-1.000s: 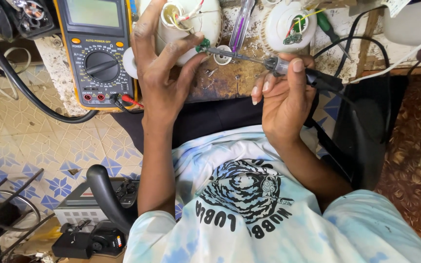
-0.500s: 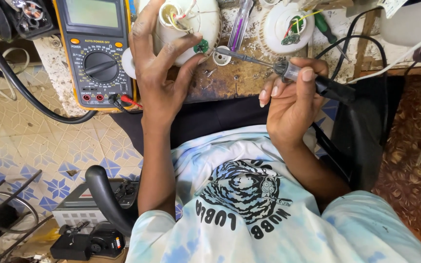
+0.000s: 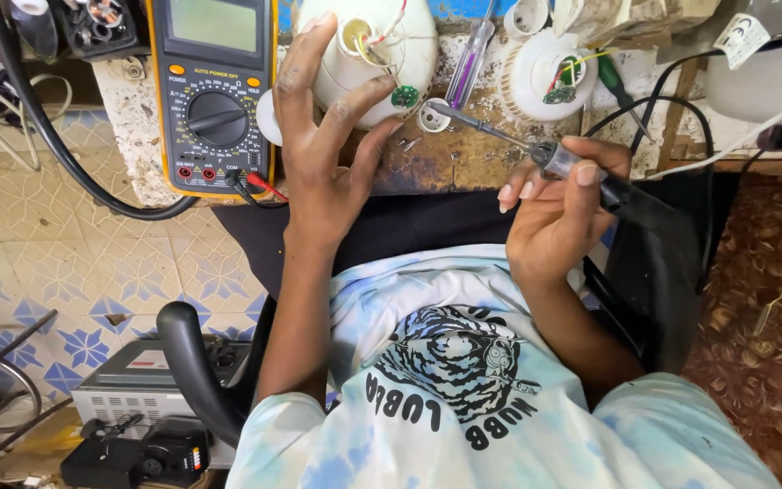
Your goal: Soldering wires to a small LED circuit board and testing the assembly with a multimeter at a repair bench.
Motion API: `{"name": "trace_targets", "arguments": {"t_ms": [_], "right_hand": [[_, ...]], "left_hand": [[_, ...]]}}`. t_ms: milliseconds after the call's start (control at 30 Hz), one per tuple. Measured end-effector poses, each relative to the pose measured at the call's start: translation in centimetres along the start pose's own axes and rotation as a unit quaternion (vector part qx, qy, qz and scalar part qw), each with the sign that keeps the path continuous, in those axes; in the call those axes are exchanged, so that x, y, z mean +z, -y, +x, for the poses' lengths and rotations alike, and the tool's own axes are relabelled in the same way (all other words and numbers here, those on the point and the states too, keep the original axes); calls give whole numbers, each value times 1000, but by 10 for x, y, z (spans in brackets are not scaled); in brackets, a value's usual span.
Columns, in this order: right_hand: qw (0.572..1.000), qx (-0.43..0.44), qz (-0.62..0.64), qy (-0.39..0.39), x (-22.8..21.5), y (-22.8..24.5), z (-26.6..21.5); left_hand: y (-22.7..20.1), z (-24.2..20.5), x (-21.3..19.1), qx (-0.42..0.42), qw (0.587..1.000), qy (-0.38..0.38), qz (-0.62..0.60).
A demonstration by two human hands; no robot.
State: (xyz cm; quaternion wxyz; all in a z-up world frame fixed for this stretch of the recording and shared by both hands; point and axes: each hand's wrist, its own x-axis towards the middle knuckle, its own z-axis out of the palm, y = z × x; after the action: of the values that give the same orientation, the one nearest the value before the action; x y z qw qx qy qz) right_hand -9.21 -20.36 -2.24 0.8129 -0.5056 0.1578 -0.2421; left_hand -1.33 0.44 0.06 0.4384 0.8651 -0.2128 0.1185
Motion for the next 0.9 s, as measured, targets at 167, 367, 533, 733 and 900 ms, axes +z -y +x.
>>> {"name": "trace_targets", "arguments": {"t_ms": [167,367,533,733,900], "right_hand": [[999,-30,-14,-6,2,2,-1],[991,-123,-45,-6,3,-1,-6],[976,-195,-98,4,0,-4,-8],[965,-216,-148,32,1,-4,-8],[956,-242,-149,78,1,-7,-6]], "left_hand": [[-22,-7,14,-35,993,-113,9],[-25,-15,30,-59,984,-163,39],[-25,-13,35,-63,981,-177,45],[-25,-11,45,-71,978,-184,72],[-24,-9,56,-89,968,-186,144]]}}
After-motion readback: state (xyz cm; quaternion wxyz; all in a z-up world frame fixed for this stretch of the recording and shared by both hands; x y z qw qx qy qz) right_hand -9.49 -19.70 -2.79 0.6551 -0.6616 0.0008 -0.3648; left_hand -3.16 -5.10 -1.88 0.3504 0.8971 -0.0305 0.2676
